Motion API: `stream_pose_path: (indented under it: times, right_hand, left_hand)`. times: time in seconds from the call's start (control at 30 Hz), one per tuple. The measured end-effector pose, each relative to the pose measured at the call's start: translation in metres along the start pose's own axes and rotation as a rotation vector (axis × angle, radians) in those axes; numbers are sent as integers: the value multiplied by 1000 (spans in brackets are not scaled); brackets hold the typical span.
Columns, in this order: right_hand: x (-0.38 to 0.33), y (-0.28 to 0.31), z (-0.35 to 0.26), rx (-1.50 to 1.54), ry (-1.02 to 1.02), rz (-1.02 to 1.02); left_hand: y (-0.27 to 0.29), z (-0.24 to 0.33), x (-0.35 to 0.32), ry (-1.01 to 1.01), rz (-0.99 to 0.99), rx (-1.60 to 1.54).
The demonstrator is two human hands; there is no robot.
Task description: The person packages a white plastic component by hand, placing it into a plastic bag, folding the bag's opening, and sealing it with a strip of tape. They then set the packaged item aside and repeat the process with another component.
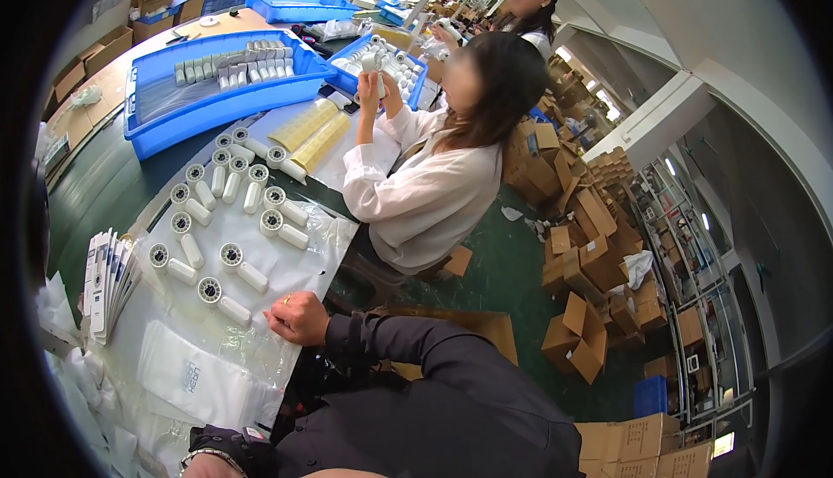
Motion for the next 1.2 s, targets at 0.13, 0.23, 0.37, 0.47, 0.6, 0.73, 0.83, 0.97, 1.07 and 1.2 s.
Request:
stream_pose_path:
  times: [0.13, 0.23, 0.37, 0.47, 0.6, 0.73, 0.83, 0.97, 1.07, 1.2]
  right_hand:
    - [-2, 1, 1, -10, -23, -31]
    - [-2, 1, 2, -15, -21, -36]
    - [-3, -1, 3, -21, -29, -50]
    - [-2, -1, 0, -4, -31, -25]
    - [-4, 1, 2, -10, -45, -55]
    - [-2, -1, 1, -8, -25, -31]
    - [-2, 0, 0, -8, -28, -31]
    - [-2, 0, 1, -10, -28, -26]
    - [-3, -1, 3, -13, -24, -24]
    - [-3, -2, 3, -15, -18, -23]
  left_hand:
    - [3, 2, 3, 1, -8, -2]
    - [4, 2, 5, 3, -9, -6]
    - [4, 1, 5, -1, -6, -11]
    - [5, 2, 7, -1, -11, -11]
    - [7, 3, 8, -2, -17, -10]
    - [6, 3, 8, -4, -15, -10]
    - [6, 2, 8, -5, -15, -13]
    - [5, 2, 9, -7, -13, -16]
    - [5, 2, 9, -8, -13, -19]
    - [4, 1, 9, -10, -12, -22]
Point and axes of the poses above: each hand's wrist, its own x-axis towards the middle knuckle, its own y-axis out of the back of the hand, z = x × y, the point moved 1 cm from there along x, towards the middle knuckle, and after that the axes turned 7 degrees about -z, right-handed, at the moved point
